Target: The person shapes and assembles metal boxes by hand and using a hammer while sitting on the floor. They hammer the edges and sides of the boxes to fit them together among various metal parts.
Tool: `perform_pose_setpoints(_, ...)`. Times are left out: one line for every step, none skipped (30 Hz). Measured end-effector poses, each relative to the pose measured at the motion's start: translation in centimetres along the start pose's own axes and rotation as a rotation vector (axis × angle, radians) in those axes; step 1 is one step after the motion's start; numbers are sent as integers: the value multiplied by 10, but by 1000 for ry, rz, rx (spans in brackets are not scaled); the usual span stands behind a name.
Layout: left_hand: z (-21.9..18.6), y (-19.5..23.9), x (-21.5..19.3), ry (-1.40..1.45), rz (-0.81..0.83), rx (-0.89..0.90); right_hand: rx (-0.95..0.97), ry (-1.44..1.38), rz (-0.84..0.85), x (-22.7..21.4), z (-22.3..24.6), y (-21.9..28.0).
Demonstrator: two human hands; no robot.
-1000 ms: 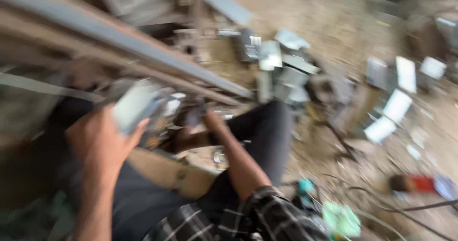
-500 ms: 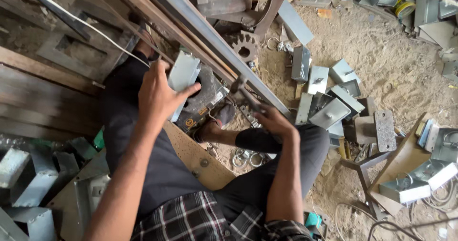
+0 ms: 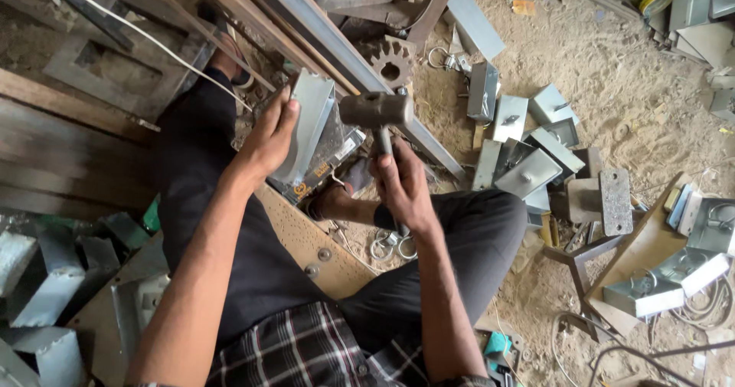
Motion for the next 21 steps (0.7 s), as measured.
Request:
perform_pose_setpoints(-3, 0, -2, 5, 25, 0, -47, 79, -7, 3, 6, -2)
perform_pose_setpoints(-6, -2, -3, 10, 50, 0, -94, 158, -15, 5, 12, -2)
perform_pose_setpoints(-8, 2, -6, 25, 38, 29, -134, 228, -17, 9, 18, 0)
perform_pose_setpoints(-9, 4, -9, 38, 26, 58, -212, 315, -31, 11, 25, 2)
perform_pose_setpoints(-10, 7, -8, 52, 22, 88, -286, 405, -54, 12, 32, 7)
perform_pose_setpoints(-9, 11, -8, 57, 18, 89, -360, 494, -76, 15, 37, 11)
perform_pose_setpoints(-10, 6, -7, 64, 11, 103, -337, 497, -75, 15, 37, 6)
perform_pose_setpoints(-10, 3, -8, 70, 4, 117, -315, 501, -74, 16, 36, 2)
perform_pose_setpoints(-9, 0, -8, 63, -4, 100, -291, 506, -77, 19, 34, -1)
perform_pose_setpoints(-8, -2, -8, 56, -13, 83, -252, 566, -52, 24, 30, -8)
perform_pose_setpoints(-7, 0, -7, 52, -21, 60, -208, 628, -23, 29, 26, -11)
perform_pose_setpoints(-7, 1, -4, 53, -21, 61, -163, 689, 5, 32, 23, -14)
perform_pose_setpoints(-6, 0, -5, 47, -23, 65, -51, 712, 14, 33, 18, -18)
perform_pose_setpoints(-5, -3, -5, 41, -25, 69, 62, 734, 24, 31, 15, -20)
perform_pose_setpoints(-2, -3, -5, 19, -33, 65, 179, 752, 39, 30, 11, -19)
perform_pose_setpoints(1, -3, -4, -2, -40, 62, 81, 744, 2, 28, 20, -17)
perform_pose_setpoints(4, -5, -2, -20, -47, 59, -17, 738, -35, 24, 30, -14)
perform_pose_setpoints(4, -5, -2, 10, -79, 134, -115, 731, -71, 20, 40, -9)
perform_pose_setpoints(2, -3, -2, 38, -102, 209, -195, 714, -58, 21, 47, -4)
perform_pose_setpoints(1, 1, -3, 66, -125, 285, -275, 695, -44, 24, 53, 1)
perform_pose_setpoints(3, -1, -1, 44, -106, 230, -363, 680, -31, 25, 59, 1)
Point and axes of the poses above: each hand's wrist, its own y-axis away from the middle knuckle, its own x-axis out of the palm, z = x × y, the point moved 5 cm from there along -y, towards the middle knuckle, and after that the axes turned 11 degrees about -y, right-handed, at the moved point
